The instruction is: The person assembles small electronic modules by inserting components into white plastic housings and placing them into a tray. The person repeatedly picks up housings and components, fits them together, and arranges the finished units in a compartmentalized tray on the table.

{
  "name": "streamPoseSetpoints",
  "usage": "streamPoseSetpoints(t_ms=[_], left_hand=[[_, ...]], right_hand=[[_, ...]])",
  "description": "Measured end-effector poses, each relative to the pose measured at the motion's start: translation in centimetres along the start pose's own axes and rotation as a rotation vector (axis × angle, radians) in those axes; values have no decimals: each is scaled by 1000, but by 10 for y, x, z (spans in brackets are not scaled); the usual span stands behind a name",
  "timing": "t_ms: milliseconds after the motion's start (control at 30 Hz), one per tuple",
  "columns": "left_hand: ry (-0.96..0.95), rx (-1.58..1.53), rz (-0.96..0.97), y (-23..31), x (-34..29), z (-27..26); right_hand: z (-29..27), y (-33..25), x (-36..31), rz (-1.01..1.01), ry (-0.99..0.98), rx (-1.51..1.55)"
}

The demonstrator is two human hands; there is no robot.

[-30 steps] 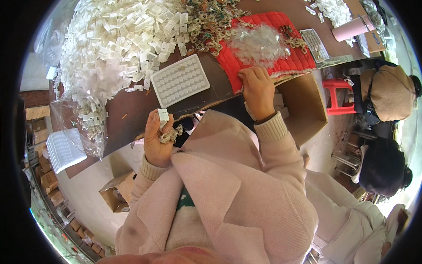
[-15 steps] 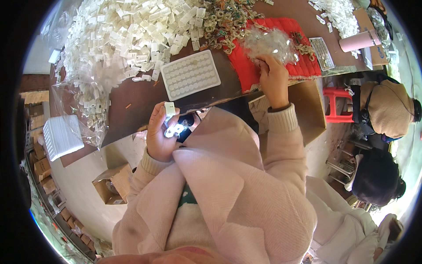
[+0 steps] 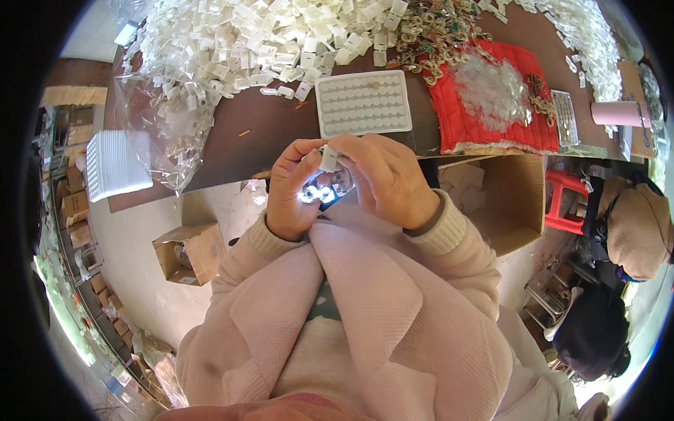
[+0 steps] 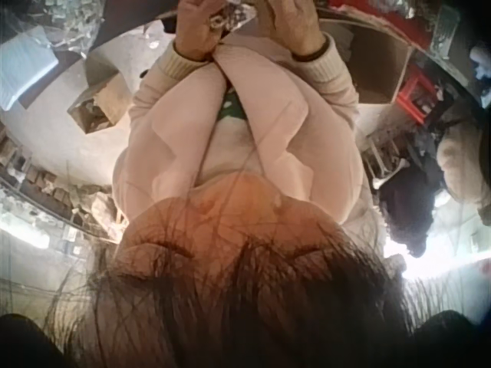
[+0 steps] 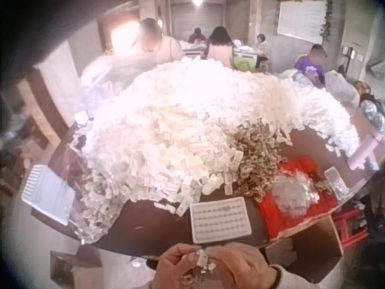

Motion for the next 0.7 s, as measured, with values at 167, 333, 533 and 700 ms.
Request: streamPoseSetpoints(t_ms=[167,333,533,700], left_hand=[[-12,1,65,5,-1,0],[-17,-8,60,7,-1,-2],[55,76,62,10,-3,-4],[-1,89,149,14,-2,-6]], right_hand=[[6,-1,5,-76,-55,-21],[4,-3,5,-73,-62,-42],[4,-6,10,-94,-193,-31],[10,-14,7,104,-160,-39]])
Point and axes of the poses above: each hand's wrist, its own x-axis towards the middle knuckle, its own z-axis out of the palm, y = z × x, the point moved 1 cm from there along x, towards the middle knuckle, and after that the axes turned 10 degrees about y, right-handed, at the moved point
